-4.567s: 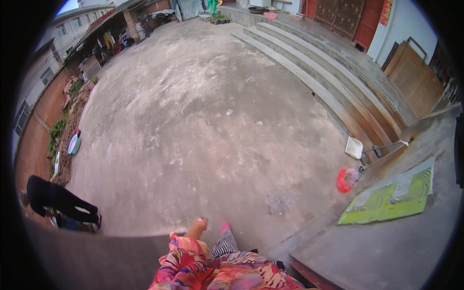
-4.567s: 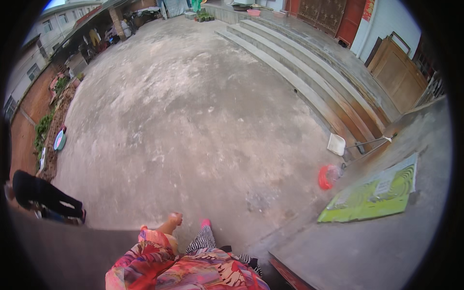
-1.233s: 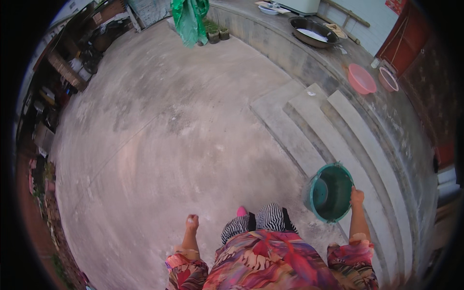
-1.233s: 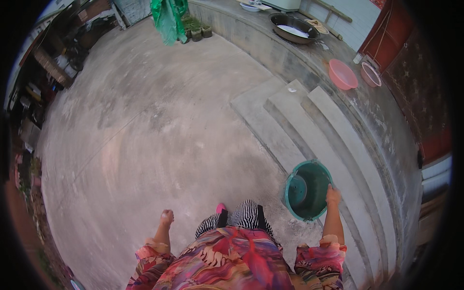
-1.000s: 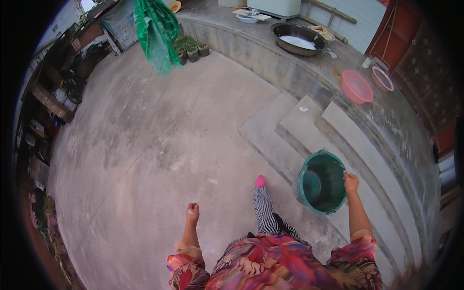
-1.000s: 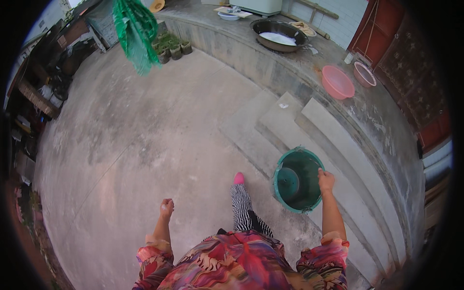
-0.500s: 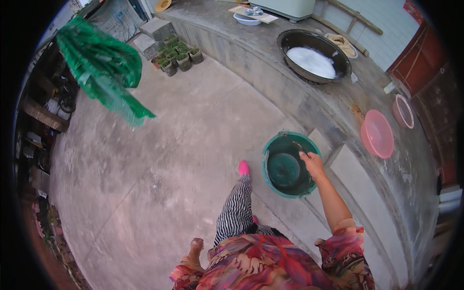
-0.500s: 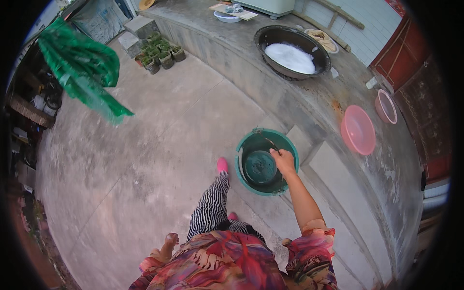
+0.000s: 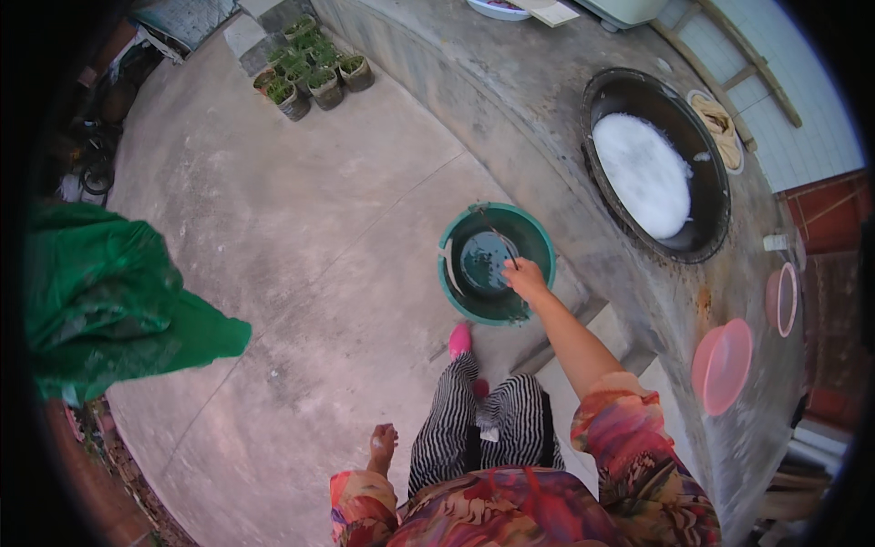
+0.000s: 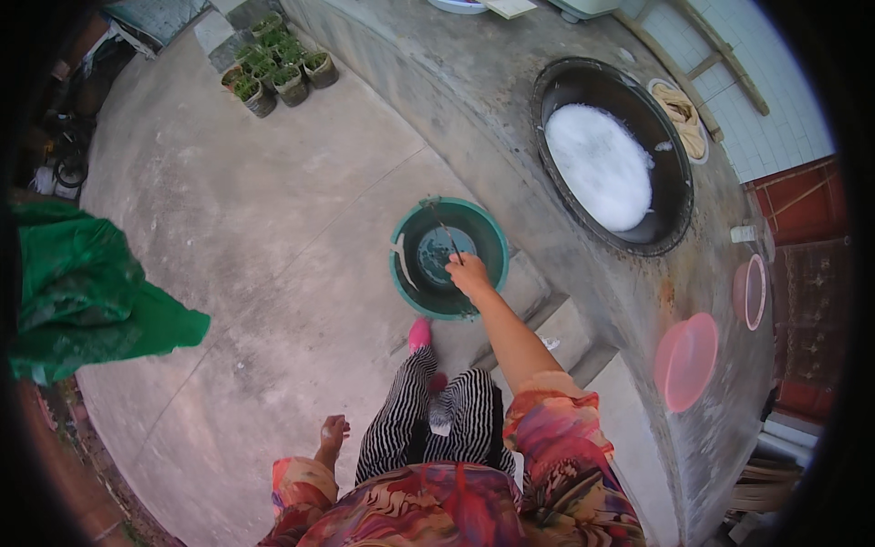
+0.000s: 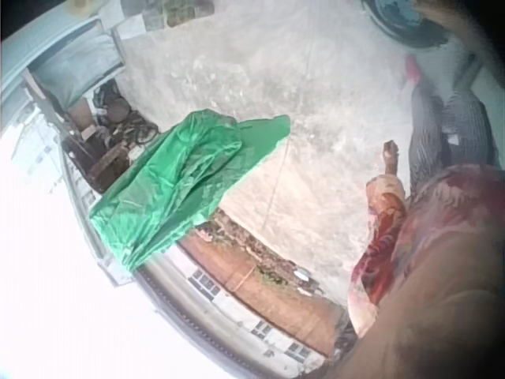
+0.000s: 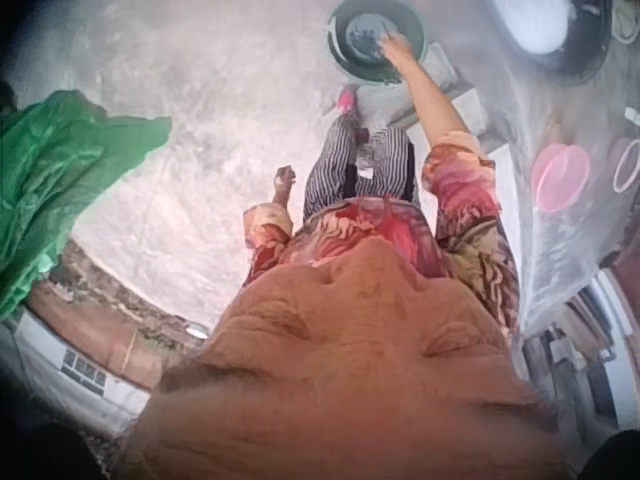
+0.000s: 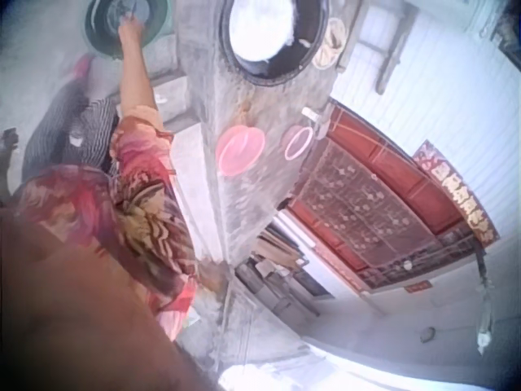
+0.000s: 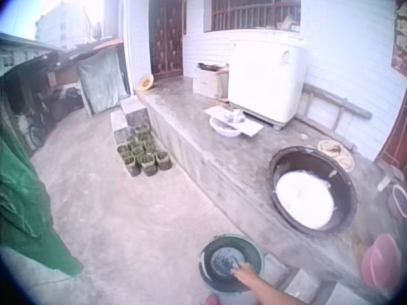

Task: The person washes clothes by hand in a basin, rinses them, and places them into a washing machine. They then retrieve a power strip, plug it into a wall socket, and connect the washing machine to the power strip.

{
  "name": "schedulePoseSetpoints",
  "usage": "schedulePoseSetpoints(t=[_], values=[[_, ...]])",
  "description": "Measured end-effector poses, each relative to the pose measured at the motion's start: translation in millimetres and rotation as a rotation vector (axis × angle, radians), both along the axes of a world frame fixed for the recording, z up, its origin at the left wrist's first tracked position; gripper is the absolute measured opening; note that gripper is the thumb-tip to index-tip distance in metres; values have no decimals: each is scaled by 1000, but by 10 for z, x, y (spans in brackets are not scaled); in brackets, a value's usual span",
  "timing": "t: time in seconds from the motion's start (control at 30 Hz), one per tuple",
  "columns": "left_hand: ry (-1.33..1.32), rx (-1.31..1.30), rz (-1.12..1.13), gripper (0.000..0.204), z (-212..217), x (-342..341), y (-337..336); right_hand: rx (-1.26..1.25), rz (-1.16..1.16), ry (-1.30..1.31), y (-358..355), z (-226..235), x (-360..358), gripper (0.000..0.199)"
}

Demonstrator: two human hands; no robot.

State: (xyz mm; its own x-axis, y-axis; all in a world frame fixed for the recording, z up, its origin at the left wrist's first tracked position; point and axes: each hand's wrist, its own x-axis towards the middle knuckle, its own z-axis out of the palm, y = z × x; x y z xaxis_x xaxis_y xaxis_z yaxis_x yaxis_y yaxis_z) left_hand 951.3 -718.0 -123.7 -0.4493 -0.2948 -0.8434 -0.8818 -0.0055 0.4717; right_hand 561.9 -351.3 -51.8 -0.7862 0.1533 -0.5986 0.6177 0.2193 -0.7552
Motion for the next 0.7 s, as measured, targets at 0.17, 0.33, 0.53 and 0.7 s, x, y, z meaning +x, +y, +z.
schedulePoseSetpoints(t=[0.17,0.33,0.53,0.7], values=[[-179,10,172,32,-89,302,291,32,78,-13,-39,-741,-1039,14],[-299,-1,411,27,50,606,804,36,184,-60,-343,-1425,-1702,20],[-342,19,509,25,88,349,1772,13,344,-156,-599,-2170,-2215,31],[-221,3,324,25,21,-256,2188,-213,300,131,-691,-2427,-2146,41]])
